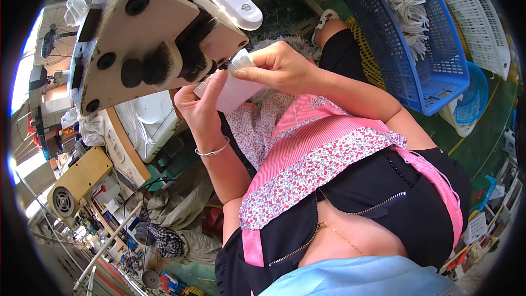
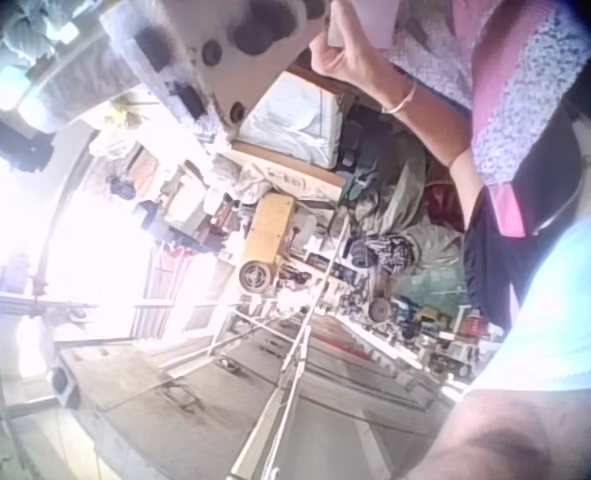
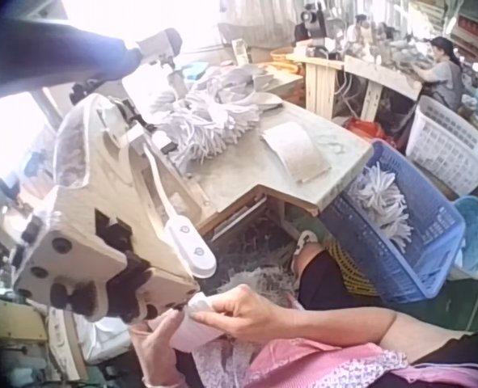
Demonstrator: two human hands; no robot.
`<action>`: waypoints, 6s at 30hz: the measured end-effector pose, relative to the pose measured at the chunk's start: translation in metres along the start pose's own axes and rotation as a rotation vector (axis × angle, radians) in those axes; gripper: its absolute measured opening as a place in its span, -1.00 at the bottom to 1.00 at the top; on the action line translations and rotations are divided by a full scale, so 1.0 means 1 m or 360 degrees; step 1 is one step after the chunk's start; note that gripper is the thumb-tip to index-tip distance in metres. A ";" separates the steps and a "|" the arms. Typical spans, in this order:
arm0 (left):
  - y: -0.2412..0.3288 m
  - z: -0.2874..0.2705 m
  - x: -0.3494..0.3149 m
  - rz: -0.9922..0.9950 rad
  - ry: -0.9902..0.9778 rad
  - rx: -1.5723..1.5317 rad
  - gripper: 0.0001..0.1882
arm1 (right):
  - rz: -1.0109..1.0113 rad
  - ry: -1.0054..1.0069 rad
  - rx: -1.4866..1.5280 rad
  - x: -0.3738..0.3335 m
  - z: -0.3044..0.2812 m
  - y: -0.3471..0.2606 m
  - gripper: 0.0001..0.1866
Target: Stitching white shoe straps using an industrial sewing machine.
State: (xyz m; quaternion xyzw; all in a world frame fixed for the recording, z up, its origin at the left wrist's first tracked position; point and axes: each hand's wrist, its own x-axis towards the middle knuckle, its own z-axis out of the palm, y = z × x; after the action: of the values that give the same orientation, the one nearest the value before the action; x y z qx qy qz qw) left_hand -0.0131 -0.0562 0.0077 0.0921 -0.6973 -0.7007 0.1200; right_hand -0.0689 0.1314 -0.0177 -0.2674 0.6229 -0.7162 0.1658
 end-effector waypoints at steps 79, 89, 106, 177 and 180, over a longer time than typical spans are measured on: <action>0.006 0.047 -0.027 -0.0104 0.0329 -0.0203 -0.87 | 0.0124 0.0240 0.0604 -0.018 -0.169 0.026 -0.66; -0.007 0.017 -0.039 0.0058 0.0445 -0.0190 -0.89 | 0.0031 0.0316 0.0118 -0.004 -0.135 0.008 -0.71; -0.018 -0.029 -0.054 -0.0142 0.0779 -0.0300 -0.83 | 0.0046 0.0274 0.0170 0.000 -0.065 -0.011 -0.72; -0.003 0.034 -0.017 -0.0007 -0.0004 -0.0204 -0.90 | -0.0011 0.0340 0.0129 -0.012 -0.022 -0.013 -0.77; 0.001 0.035 -0.017 0.0057 0.0047 -0.0102 -0.89 | -0.0030 0.0330 0.0092 -0.013 -0.020 -0.012 -0.77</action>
State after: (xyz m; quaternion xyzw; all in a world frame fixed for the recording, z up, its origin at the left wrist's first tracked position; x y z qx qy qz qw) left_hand -0.0070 -0.0179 0.0086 0.0859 -0.6741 -0.7190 0.1457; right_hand -0.0687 0.1569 -0.0099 -0.1930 0.6131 -0.7594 0.1013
